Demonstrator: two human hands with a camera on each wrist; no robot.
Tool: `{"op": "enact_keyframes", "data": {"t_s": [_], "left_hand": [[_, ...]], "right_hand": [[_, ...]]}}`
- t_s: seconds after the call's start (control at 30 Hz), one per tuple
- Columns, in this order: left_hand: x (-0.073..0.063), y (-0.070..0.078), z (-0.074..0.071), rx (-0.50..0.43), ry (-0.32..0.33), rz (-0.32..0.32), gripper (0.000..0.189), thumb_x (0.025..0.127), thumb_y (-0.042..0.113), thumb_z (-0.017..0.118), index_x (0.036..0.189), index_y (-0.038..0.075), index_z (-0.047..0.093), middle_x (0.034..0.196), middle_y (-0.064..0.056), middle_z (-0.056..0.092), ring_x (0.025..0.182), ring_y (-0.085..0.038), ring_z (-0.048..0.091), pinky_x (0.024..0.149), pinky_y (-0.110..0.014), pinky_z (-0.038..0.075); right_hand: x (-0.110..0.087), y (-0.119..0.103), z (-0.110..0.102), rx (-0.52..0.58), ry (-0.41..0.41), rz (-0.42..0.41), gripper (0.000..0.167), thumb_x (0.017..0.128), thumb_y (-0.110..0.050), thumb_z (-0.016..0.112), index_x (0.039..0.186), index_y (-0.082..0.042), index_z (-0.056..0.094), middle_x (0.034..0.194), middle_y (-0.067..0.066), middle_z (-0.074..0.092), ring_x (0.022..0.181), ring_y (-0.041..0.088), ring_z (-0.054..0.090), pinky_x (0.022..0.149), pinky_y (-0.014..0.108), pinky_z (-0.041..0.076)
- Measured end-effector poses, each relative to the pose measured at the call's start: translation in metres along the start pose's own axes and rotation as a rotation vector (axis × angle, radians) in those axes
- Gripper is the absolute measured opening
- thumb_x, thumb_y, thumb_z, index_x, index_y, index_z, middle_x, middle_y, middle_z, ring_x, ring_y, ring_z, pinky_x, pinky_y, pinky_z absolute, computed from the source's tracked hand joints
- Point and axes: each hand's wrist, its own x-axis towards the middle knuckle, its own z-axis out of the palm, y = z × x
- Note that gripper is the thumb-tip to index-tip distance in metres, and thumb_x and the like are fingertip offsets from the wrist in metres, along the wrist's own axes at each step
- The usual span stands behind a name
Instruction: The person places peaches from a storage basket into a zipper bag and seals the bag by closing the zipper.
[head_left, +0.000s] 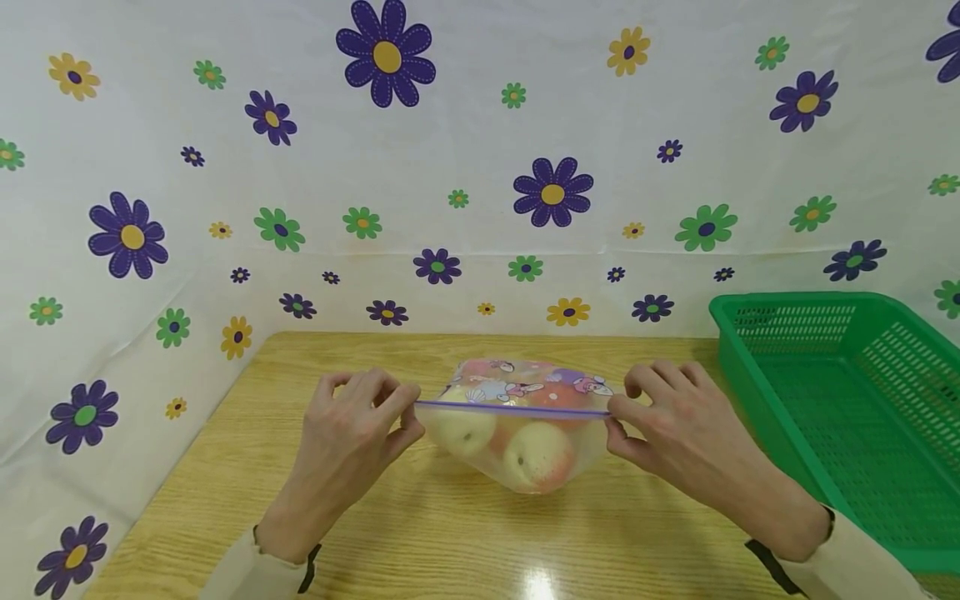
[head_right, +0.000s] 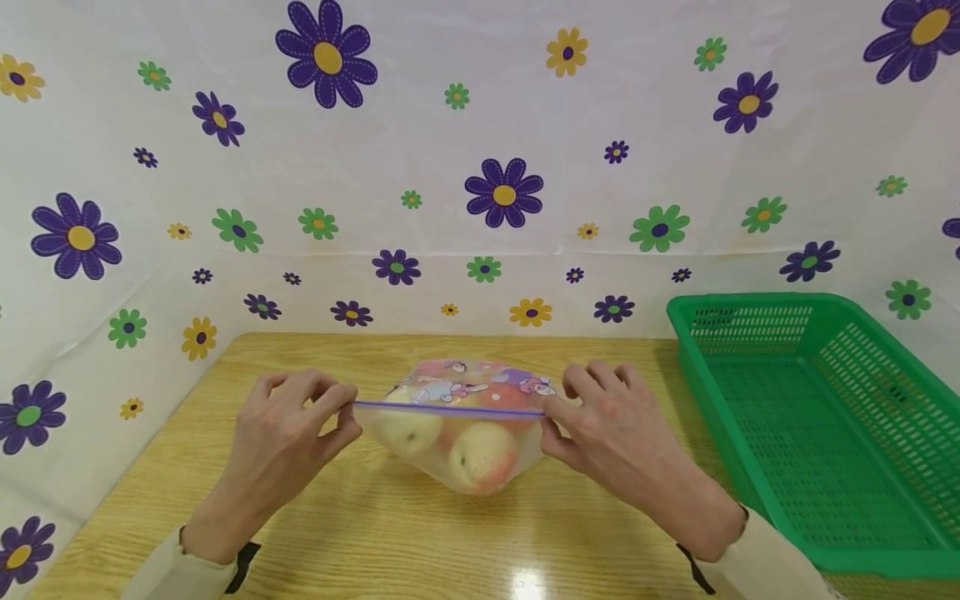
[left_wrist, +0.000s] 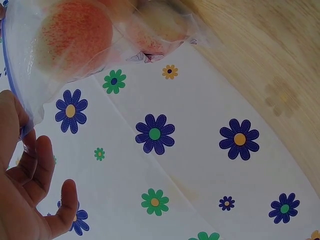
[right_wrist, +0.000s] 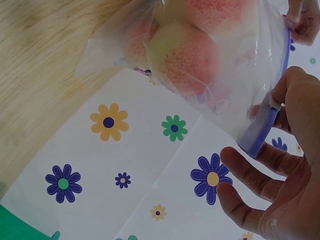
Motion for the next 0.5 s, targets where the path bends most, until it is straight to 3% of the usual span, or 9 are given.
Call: {"op": "enact_keyframes", "data": {"t_s": [0.2, 0.5], "left_hand": [[-0.0004, -0.0008, 0.0011, -0.001, 0.001, 0.001, 0.01, 0.087, 0.012, 0.06, 0.092, 0.015, 0.068, 0.082, -0.004, 0.063, 0.07, -0.018, 0.06, 0.079, -0.047, 0.055], [-0.0006, -0.0014, 0.0029, -0.007, 0.03, 0.007, 0.011, 0.086, 0.013, 0.058, 0.09, 0.015, 0.068, 0.081, -0.004, 0.062, 0.069, -0.017, 0.06, 0.077, -0.047, 0.055]], "right_hand": [[0.0003, -0.0004, -0.003, 0.001, -0.014, 0.013, 0.016, 0.074, -0.025, 0.081, 0.079, -0.019, 0.068, 0.085, 0.004, 0.063, 0.082, 0.025, 0.058, 0.067, 0.04, 0.052], [-0.0013, 0.0022, -0.0013, 0.015, -0.004, 0.019, 0.013, 0.075, -0.026, 0.078, 0.08, -0.018, 0.07, 0.084, 0.005, 0.062, 0.08, 0.025, 0.057, 0.066, 0.039, 0.051]]}}
